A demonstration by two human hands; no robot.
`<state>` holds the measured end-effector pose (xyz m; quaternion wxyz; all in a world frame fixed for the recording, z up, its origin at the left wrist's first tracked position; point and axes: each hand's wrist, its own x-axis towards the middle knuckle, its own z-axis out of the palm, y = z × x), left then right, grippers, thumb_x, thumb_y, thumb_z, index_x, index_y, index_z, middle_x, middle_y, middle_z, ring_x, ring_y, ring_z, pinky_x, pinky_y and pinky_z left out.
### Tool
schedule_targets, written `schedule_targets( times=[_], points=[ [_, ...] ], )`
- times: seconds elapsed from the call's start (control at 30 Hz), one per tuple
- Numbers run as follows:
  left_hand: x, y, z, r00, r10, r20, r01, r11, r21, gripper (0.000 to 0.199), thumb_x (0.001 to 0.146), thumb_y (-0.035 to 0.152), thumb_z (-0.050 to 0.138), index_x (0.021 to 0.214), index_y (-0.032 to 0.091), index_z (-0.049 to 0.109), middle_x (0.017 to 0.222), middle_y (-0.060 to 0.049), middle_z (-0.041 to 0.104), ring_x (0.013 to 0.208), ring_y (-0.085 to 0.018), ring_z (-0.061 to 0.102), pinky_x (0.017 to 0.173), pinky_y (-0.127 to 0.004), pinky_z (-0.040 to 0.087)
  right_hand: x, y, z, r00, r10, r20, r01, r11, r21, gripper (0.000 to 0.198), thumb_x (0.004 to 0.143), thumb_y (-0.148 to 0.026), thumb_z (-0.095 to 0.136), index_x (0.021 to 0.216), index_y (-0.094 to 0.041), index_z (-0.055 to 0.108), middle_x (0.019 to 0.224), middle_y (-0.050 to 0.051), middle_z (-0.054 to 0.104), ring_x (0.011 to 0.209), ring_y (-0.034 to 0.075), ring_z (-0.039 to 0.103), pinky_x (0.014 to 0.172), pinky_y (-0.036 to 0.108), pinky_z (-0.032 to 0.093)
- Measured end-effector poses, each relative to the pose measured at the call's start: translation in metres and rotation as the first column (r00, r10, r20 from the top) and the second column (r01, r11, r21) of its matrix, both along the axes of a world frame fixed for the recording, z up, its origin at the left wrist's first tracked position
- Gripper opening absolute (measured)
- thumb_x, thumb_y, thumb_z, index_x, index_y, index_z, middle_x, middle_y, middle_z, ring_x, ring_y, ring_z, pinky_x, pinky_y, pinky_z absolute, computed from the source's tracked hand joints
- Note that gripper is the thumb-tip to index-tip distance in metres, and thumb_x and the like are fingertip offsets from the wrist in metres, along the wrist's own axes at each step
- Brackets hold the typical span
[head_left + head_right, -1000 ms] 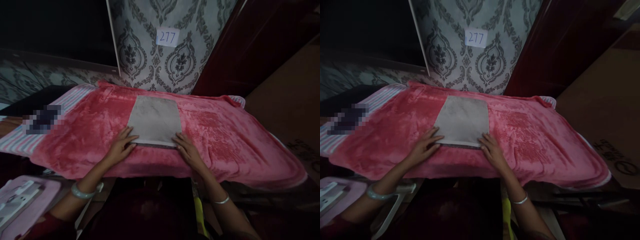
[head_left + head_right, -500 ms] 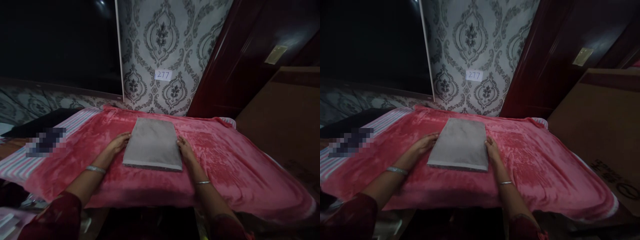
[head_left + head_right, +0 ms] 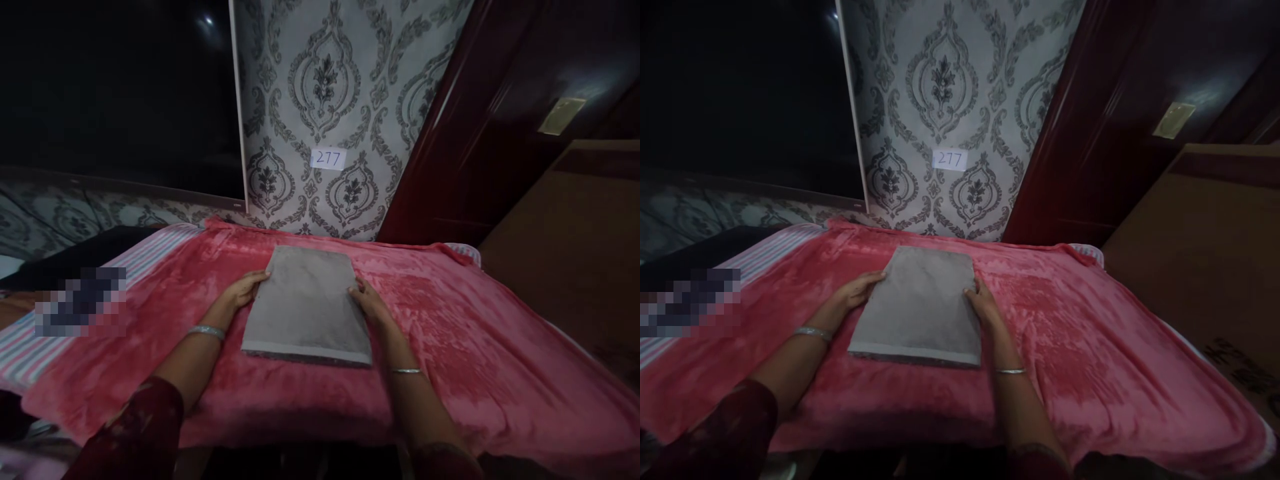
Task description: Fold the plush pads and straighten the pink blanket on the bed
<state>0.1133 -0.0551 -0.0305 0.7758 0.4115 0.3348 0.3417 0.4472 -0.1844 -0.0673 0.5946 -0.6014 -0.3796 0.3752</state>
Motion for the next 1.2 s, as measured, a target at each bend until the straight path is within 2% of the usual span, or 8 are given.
schedule_targets(
  times=[0.13,0.33,0.43,0.57,0.7,0.83,1.03,1.2],
  points=[
    [0.0,-0.002,-0.002,0.998,-0.023,-0.055,0.026,0.998,0.055,0.048,0.075,0.012,0.078,0.121,0.012,0.069,0.099,-0.012,0.08,0.083,-0.024,0.077,0.072,-0.03,0.061,0.007,-0.004,0.004,0.998,0.047,-0.037,-0.049,0.998,-0.051,0.063,0.069,-0.041,0.074,0.128,-0.024,0.063,0.105,0.007,0.075,0.097,0.028,0.07,0.091,0.045,0.056],
    [0.001,-0.006,-0.002,0.992,-0.028,-0.124,0.047,0.986,0.16,0.058,0.069,0.025,0.086,0.123,0.013,0.069,0.104,-0.013,0.079,0.084,-0.023,0.076,0.074,-0.029,0.061,0.005,-0.02,0.01,0.984,0.171,-0.059,-0.169,0.985,0.037,0.078,0.064,-0.044,0.085,0.135,-0.025,0.062,0.135,0.007,0.067,0.123,0.03,0.061,0.109,0.046,0.047],
    [0.002,-0.011,0.001,0.992,-0.046,-0.121,0.067,0.982,0.174,0.07,0.066,0.027,0.088,0.131,0.015,0.065,0.108,-0.013,0.078,0.083,-0.022,0.075,0.076,-0.03,0.061,-0.001,-0.029,0.013,0.967,0.216,-0.137,-0.209,0.976,0.066,0.091,0.064,-0.047,0.087,0.146,-0.027,0.053,0.142,0.006,0.063,0.125,0.031,0.061,0.111,0.047,0.046],
    [0.002,-0.02,0.005,0.992,-0.062,-0.11,0.083,0.975,0.204,0.093,0.062,0.027,0.09,0.147,0.022,0.053,0.119,-0.011,0.075,0.088,-0.022,0.074,0.078,-0.03,0.061,-0.008,-0.034,0.013,0.946,0.241,-0.219,-0.224,0.97,0.097,0.111,0.064,-0.049,0.087,0.16,-0.034,0.033,0.147,0.004,0.059,0.124,0.032,0.062,0.107,0.05,0.048],
    [0.002,-0.024,0.002,0.988,0.043,-0.147,-0.006,0.97,0.244,0.113,0.059,0.021,0.09,0.158,0.03,0.036,0.134,-0.01,0.068,0.094,-0.022,0.073,0.078,-0.029,0.061,-0.011,-0.032,0.009,0.953,0.239,-0.187,-0.225,0.97,0.091,0.118,0.06,-0.045,0.089,0.162,-0.033,0.031,0.158,0.005,0.046,0.131,0.033,0.057,0.112,0.049,0.044],
    [0.008,-0.023,0.003,0.972,0.133,-0.193,-0.092,0.974,0.207,0.127,0.057,0.018,0.089,0.163,0.033,0.021,0.144,-0.012,0.061,0.093,-0.022,0.073,0.073,-0.028,0.06,-0.016,-0.031,0.011,0.959,0.21,-0.19,-0.202,0.978,0.06,0.124,0.055,-0.041,0.089,0.162,-0.032,0.029,0.162,0.006,0.041,0.132,0.034,0.056,0.111,0.051,0.044],
    [0.007,-0.043,0.017,0.966,0.155,-0.206,-0.114,0.974,0.197,0.128,0.059,0.019,0.089,0.164,0.033,0.017,0.142,-0.012,0.062,0.093,-0.023,0.074,0.074,-0.03,0.061,-0.023,-0.046,0.026,0.958,0.205,-0.198,-0.179,0.974,0.142,0.118,0.058,-0.038,0.087,0.161,-0.036,0.03,0.154,0.003,0.051,0.125,0.032,0.061,0.103,0.048,0.05],
    [-0.008,-0.074,0.009,0.976,0.13,-0.172,-0.108,0.986,0.13,0.119,0.062,0.018,0.088,0.162,0.03,0.026,0.14,-0.013,0.063,0.091,-0.022,0.073,0.074,-0.03,0.061,-0.028,-0.075,0.023,0.939,0.24,-0.245,-0.223,0.97,0.093,0.11,0.063,-0.042,0.084,0.16,-0.037,0.032,0.143,0.004,0.062,0.114,0.032,0.067,0.097,0.049,0.054]
  ],
)
